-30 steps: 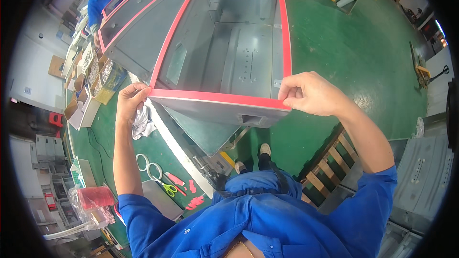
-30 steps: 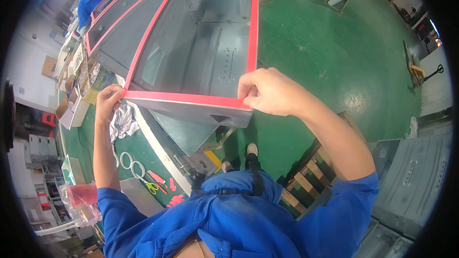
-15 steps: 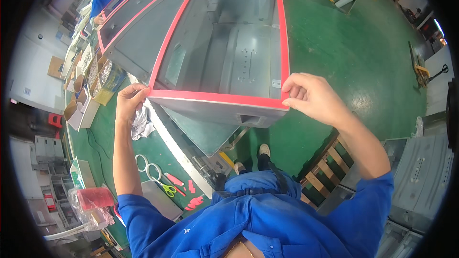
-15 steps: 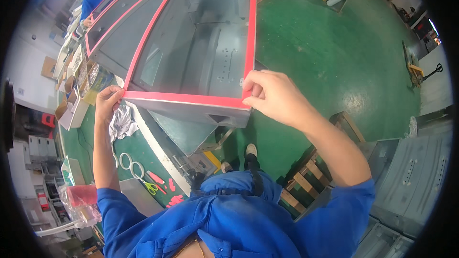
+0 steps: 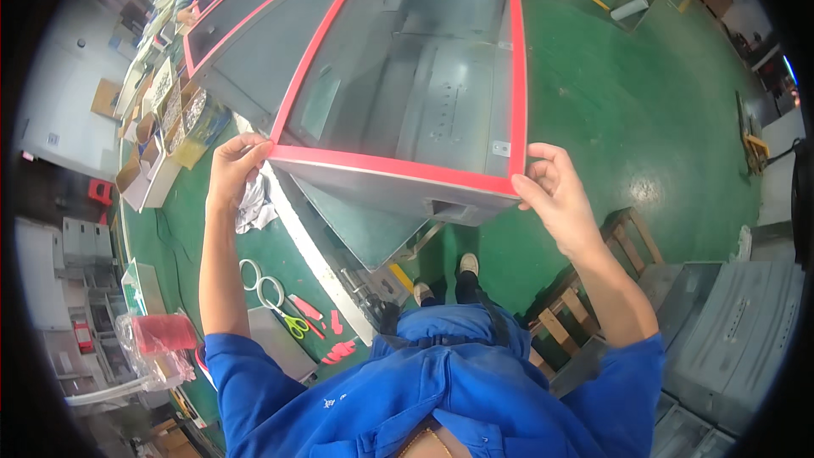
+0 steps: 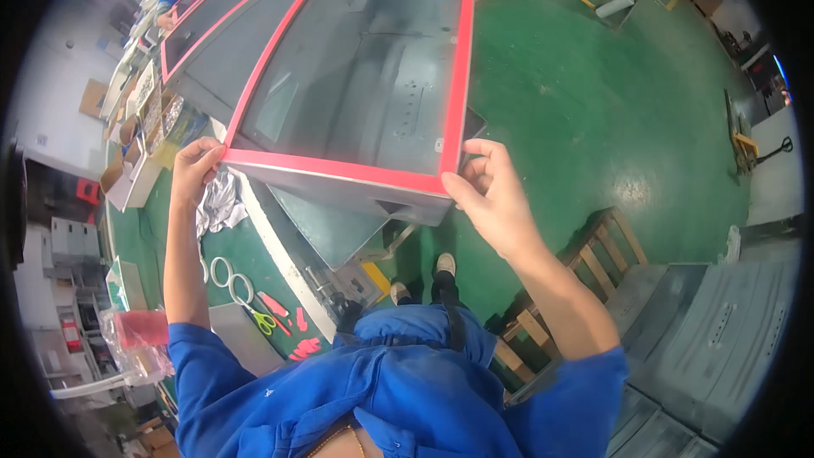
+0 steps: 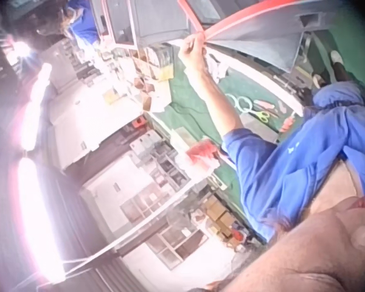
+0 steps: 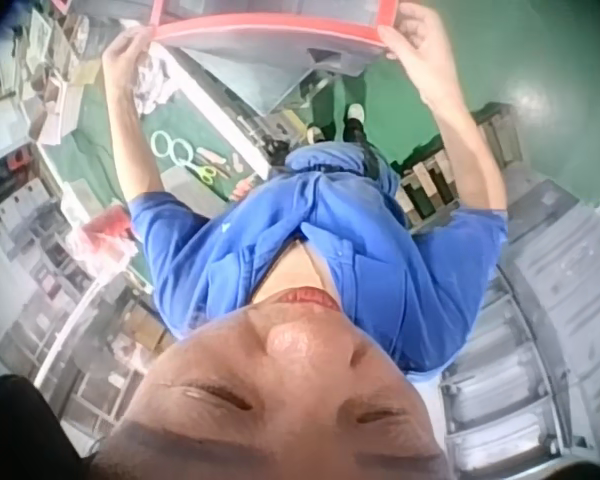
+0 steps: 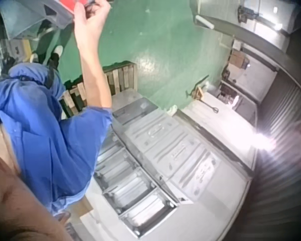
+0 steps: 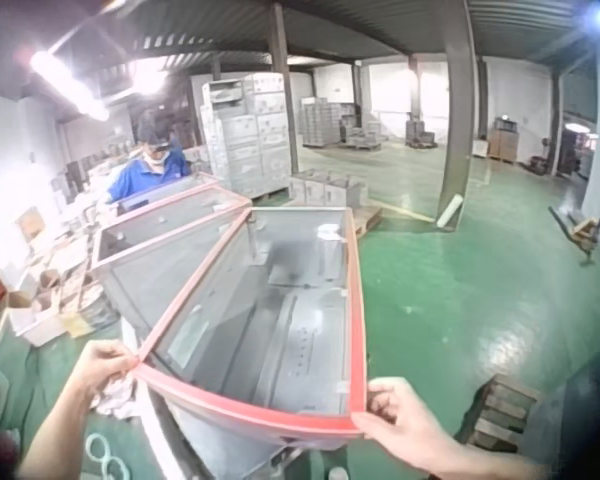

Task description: The person applies red protective tape to the edges of a large metal appliance casing. They use a pink plastic tool to smooth the tape and a white cloth to wipe the surface. The person handles the casing, turning it to access different sides, and applies tape to the corners and edges.

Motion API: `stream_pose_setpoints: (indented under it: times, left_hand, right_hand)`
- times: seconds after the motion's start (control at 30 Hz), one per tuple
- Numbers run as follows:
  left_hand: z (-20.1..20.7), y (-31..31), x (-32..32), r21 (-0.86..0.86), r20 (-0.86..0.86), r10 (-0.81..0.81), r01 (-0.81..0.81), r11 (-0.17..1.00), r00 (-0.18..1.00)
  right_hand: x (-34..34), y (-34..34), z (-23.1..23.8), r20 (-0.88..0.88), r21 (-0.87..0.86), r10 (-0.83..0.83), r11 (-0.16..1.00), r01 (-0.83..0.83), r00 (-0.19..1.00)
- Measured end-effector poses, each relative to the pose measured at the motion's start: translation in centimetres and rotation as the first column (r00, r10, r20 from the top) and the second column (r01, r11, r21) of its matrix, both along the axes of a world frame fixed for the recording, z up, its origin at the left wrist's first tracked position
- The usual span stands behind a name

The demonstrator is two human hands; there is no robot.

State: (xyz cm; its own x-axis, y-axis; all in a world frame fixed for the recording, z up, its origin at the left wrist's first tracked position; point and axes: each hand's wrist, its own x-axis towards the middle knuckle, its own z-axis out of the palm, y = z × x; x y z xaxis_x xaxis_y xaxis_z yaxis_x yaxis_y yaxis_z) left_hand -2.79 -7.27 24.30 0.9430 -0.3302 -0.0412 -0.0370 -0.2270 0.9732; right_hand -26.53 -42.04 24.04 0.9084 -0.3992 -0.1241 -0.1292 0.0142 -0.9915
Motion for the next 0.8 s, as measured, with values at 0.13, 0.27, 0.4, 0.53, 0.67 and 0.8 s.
stream_pose_setpoints:
  times: [0.13,0.27,0.4,0.53,0.67,0.8]
  left_hand:
    - [0.5,-0.1,-0.3,0.092,0.008,0.007,-0.007,0.996,1.000]
    - [1.0,-0.2,-0.7,0.107,0.019,-0.018,0.015,0.994,1.000]
    - [1.2,-0.3,-0.6,0.174,0.023,-0.016,0.012,0.985,1.000]
    - [1.2,0.0,-0.6,0.125,0.013,-0.037,0.035,0.992,0.999]
    - [1.0,0.1,-0.2,0.059,-0.051,-0.084,0.087,0.994,0.995]
    - [0.4,0.4,-0.1,-0.096,-0.112,-0.126,0.116,0.989,0.986]
  right_hand:
    - [-0.1,-0.2,0.6,-0.060,0.036,-0.005,0.999,0.007,0.998]
    - [-0.2,0.5,0.3,0.276,-0.605,-0.011,0.775,0.182,0.961]
    - [-0.5,0.9,-0.3,0.327,-0.908,0.318,0.365,0.204,0.890]
    - [-1.0,1.3,-1.7,0.331,-0.934,0.359,0.259,0.248,0.873]
    - [-1.4,1.2,-2.5,0.281,-0.955,0.337,0.190,0.227,0.899]
    - [-0.9,0.8,-3.9,0.339,-0.941,0.397,0.135,0.312,0.853]
